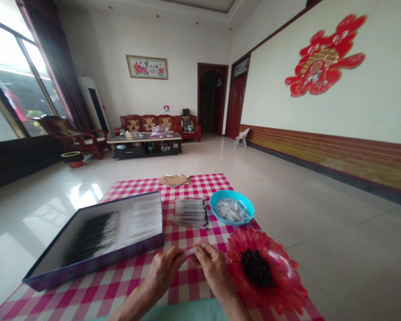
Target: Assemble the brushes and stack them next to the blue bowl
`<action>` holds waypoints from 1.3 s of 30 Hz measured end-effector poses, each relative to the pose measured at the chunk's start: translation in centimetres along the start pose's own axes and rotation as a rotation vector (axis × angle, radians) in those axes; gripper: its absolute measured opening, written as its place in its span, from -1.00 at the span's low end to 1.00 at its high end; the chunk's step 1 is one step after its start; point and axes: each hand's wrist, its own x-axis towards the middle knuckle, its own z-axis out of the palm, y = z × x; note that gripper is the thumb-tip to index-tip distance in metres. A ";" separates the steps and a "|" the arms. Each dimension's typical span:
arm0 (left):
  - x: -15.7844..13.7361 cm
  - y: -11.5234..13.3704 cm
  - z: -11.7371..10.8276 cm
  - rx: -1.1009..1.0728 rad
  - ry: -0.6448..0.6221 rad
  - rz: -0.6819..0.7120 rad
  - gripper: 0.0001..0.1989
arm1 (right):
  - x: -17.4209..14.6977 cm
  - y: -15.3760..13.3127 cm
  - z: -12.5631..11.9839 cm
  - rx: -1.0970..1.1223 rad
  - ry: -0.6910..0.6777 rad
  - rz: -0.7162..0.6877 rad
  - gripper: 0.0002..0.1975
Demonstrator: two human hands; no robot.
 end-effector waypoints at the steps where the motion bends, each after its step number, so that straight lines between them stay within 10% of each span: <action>1: 0.1 0.0 -0.2 -0.110 -0.061 -0.084 -0.80 | -0.1 -0.3 -0.2 -0.040 -0.026 -0.017 -0.70; 8: 0.8 -1.0 -1.4 -0.900 -0.623 -0.562 -0.65 | -0.7 -1.6 -0.9 -0.231 -0.174 -0.113 -0.70; 16: 0.3 1.2 -0.3 -0.072 -0.021 -0.142 -0.80 | -0.4 -0.1 0.3 0.089 -0.079 0.026 -0.62; 21: -0.4 0.9 0.3 0.218 0.140 0.109 -0.79 | -0.3 1.6 1.2 0.107 0.023 0.054 -0.72; 26: 0.0 0.9 -0.1 -0.150 -0.030 -0.113 -0.76 | -0.1 0.3 0.6 0.002 -0.020 -0.024 -0.73; 32: 0.6 -0.6 -0.8 -1.004 -0.627 -0.589 -0.63 | -0.6 -2.5 -0.8 -0.224 -0.271 -0.137 -0.77; 35: 0.6 -0.5 -0.7 -0.979 -0.578 -0.508 -0.65 | -0.9 -2.6 -0.7 -0.189 -0.302 -0.124 -0.77; 39: 0.5 0.6 -0.2 -0.540 -0.209 -0.284 -0.72 | -0.7 -1.1 -0.1 -0.010 -0.179 -0.042 -0.69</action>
